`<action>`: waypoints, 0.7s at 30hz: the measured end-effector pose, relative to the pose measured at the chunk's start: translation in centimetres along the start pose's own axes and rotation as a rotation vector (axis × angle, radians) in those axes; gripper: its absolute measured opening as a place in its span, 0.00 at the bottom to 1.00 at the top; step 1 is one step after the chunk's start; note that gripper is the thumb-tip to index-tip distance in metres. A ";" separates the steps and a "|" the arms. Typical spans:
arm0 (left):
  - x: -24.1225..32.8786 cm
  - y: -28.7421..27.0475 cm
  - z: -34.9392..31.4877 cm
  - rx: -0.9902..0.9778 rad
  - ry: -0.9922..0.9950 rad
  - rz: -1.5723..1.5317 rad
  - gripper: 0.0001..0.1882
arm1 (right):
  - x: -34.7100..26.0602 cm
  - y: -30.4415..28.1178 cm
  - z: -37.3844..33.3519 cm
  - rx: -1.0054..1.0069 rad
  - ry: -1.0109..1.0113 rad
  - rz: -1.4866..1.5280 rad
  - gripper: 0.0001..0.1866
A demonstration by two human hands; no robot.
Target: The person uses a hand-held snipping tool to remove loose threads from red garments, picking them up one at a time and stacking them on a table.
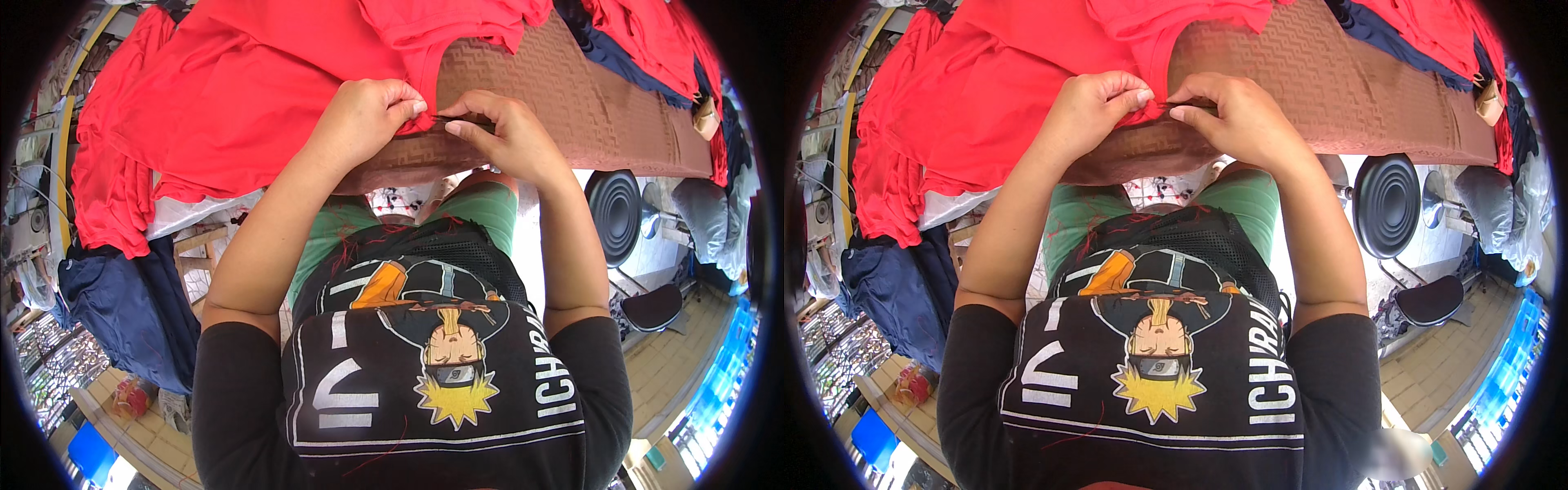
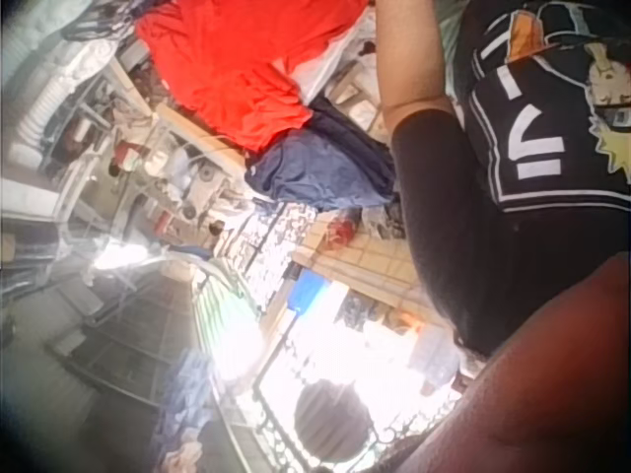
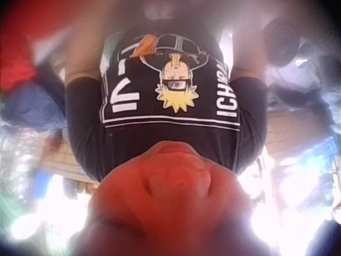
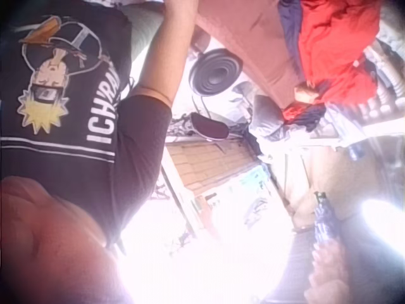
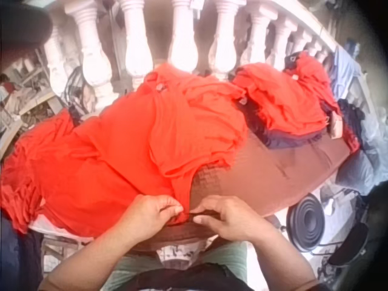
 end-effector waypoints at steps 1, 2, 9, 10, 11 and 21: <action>0.0 0.0 0.0 0.000 0.005 0.000 0.11 | 0.0 0.1 0.1 0.013 -0.018 -0.007 0.10; 0.0 0.1 0.0 0.000 0.009 0.000 0.11 | 0.1 0.2 0.2 0.026 -0.036 -0.013 0.10; 0.2 0.2 -0.1 0.009 0.014 0.029 0.11 | 0.2 0.6 0.9 0.043 -0.064 -0.040 0.10; 0.2 0.2 -0.1 0.010 0.015 0.032 0.11 | 0.1 0.6 1.0 0.038 -0.068 -0.044 0.10; 0.2 0.2 -0.1 0.010 0.016 0.034 0.11 | 0.1 0.6 1.0 0.033 -0.072 -0.048 0.10; 4.0 -4.5 -4.6 -0.260 0.468 0.377 0.09 | -0.8 -1.5 -0.4 0.109 -0.017 -0.176 0.11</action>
Point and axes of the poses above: each hand's wrist, its own z-axis towards the middle knuckle, its own y-axis out of the palm, x = y × z, the point moved 5 cm from there along z, towards the middle knuckle, and after that the axes turned 3 degrees about y, right-handed, at the moved point
